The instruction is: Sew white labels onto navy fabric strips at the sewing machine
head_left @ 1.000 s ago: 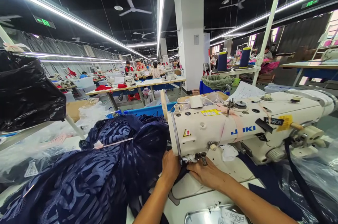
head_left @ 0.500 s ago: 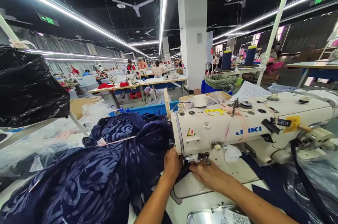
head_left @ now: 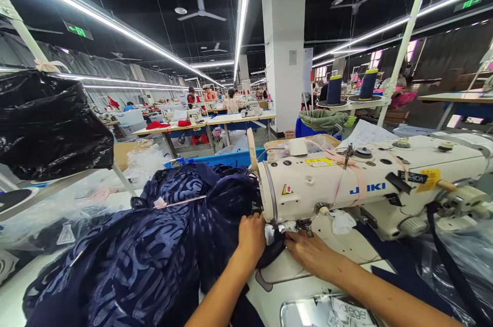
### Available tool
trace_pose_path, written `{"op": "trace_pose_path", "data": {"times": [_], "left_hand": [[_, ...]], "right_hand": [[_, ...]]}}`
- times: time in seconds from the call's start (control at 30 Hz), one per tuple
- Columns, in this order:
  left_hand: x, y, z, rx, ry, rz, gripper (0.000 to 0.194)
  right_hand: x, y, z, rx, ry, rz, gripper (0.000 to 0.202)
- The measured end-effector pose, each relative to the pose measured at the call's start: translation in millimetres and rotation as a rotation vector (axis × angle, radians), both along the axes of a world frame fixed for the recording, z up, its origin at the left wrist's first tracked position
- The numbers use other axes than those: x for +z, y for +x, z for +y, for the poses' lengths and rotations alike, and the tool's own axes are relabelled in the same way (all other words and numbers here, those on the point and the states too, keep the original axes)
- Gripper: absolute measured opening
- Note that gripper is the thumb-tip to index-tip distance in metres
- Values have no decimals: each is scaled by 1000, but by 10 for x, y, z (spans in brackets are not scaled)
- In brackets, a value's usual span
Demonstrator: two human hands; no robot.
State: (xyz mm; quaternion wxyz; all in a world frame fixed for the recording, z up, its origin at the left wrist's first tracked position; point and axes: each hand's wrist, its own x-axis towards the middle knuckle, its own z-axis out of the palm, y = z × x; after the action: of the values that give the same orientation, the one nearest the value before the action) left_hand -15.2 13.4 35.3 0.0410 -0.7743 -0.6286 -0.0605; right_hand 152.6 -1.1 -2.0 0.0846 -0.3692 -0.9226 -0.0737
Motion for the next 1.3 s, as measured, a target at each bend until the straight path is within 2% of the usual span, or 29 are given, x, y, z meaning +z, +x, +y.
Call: {"op": "trace_pose_path", "data": {"times": [0.13,0.43,0.57,0.67,0.83,1.03,1.13,1.3], "left_hand": [[41,-48,-44,-42,-23,51,29],[-21,-58,-8,-53,0,51,26],[16,-62,-30,-39,15,33,25],[45,-71,-84,-42,28,21,26],[56,-91,-268,-126,49,-8,24],[-59,-82,-526,-440,114,-140,14],[-149,-57,-570,-459,76,-130,18],[-273,-7,-547,-387,108,-84,30]], "right_hand": [[-60,46,6,40,83,19,26],[-79,3,96,-7,321,-35,24],[-77,34,141,50,395,-47,33],[-72,89,148,152,420,-38,36],[-73,166,130,252,347,-57,24],[-137,141,113,188,249,56,24],[-146,135,104,148,177,131,24],[-112,149,121,95,-28,280,21]]}}
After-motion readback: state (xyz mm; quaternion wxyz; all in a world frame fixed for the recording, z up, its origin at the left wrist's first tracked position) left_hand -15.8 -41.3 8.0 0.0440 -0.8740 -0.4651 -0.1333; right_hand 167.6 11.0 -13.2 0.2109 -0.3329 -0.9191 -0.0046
